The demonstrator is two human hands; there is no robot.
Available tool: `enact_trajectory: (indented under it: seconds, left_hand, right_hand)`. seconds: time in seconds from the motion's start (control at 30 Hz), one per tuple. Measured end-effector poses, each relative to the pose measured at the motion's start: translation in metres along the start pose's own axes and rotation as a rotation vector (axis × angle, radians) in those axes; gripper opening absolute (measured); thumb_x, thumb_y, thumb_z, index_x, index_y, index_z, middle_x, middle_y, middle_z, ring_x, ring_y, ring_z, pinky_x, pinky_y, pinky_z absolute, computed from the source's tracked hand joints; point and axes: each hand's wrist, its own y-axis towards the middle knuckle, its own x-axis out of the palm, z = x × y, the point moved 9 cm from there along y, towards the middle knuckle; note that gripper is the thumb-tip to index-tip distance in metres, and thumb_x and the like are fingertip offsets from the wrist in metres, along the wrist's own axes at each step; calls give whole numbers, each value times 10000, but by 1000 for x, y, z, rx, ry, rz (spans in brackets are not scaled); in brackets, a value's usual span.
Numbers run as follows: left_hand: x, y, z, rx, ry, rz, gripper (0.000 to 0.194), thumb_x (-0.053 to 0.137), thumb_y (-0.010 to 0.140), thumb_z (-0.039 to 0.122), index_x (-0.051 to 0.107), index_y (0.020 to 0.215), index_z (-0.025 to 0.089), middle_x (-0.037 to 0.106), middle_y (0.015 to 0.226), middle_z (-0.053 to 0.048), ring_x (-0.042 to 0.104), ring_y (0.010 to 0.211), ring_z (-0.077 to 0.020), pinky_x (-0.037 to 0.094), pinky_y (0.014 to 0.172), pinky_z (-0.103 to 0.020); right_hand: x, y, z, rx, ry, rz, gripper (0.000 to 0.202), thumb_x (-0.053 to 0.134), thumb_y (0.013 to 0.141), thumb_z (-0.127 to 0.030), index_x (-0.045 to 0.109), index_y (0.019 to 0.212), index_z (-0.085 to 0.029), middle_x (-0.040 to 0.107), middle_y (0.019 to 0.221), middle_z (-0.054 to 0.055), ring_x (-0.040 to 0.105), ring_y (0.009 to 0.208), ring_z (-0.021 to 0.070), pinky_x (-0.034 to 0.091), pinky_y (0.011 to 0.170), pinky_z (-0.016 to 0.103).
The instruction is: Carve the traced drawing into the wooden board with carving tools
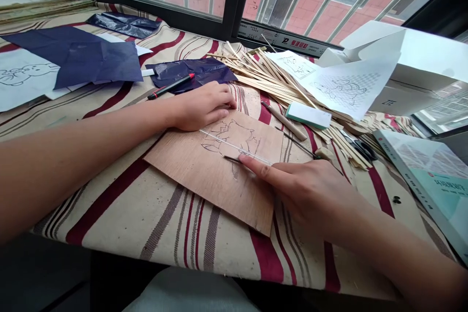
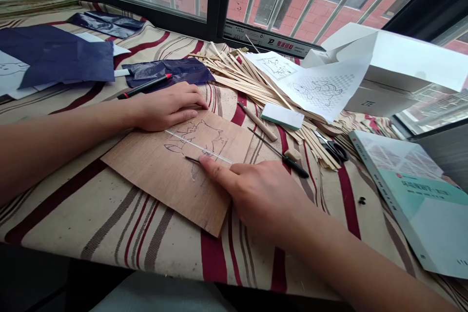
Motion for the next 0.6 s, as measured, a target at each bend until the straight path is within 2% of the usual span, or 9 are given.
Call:
enact_trajectory:
  seconds: [0.17, 0.27, 0.43, 0.6]
  left_hand:
    - [0, 0, 1, -2, 1, 0, 434, 386, 1023, 386, 651, 1289, 170, 607, 1365, -126, 548, 1252, -286, 384, 1172, -434]
    - [0, 0, 2, 2, 2, 3, 432, 385, 1020, 380, 649, 1284, 164, 609, 1362, -129, 549, 1253, -281, 384, 1173, -431]
    - [0, 0, 0, 2, 2, 15, 407, 390, 1022, 367, 647, 1270, 173, 611, 1365, -125, 548, 1259, -284, 387, 1170, -436]
    - [1, 1, 1, 0, 2, 15, 421, 388, 1011, 360, 650, 1272, 159, 611, 1347, -135, 548, 1249, -293, 385, 1165, -441]
  right_hand:
    - [-6, 0, -6, -40, 41, 66, 702, 488, 915, -41, 558, 1581, -253, 789, 797, -19, 662, 551, 145, 291, 507, 304]
    - [-6, 0, -10, 6, 1, 62, 675, 494, 914, -54, 570, 1569, -201, 801, 823, -2, 686, 563, 162, 308, 499, 315]
    - [-13, 2, -22, 21, -32, 78, 732, 483, 837, -8, 603, 1540, -173, 791, 758, -13, 690, 530, 159, 371, 473, 293]
    - [-21, 6, -31, 7, -98, 70, 765, 436, 739, 4, 674, 1462, -76, 801, 763, 37, 693, 486, 195, 409, 444, 335]
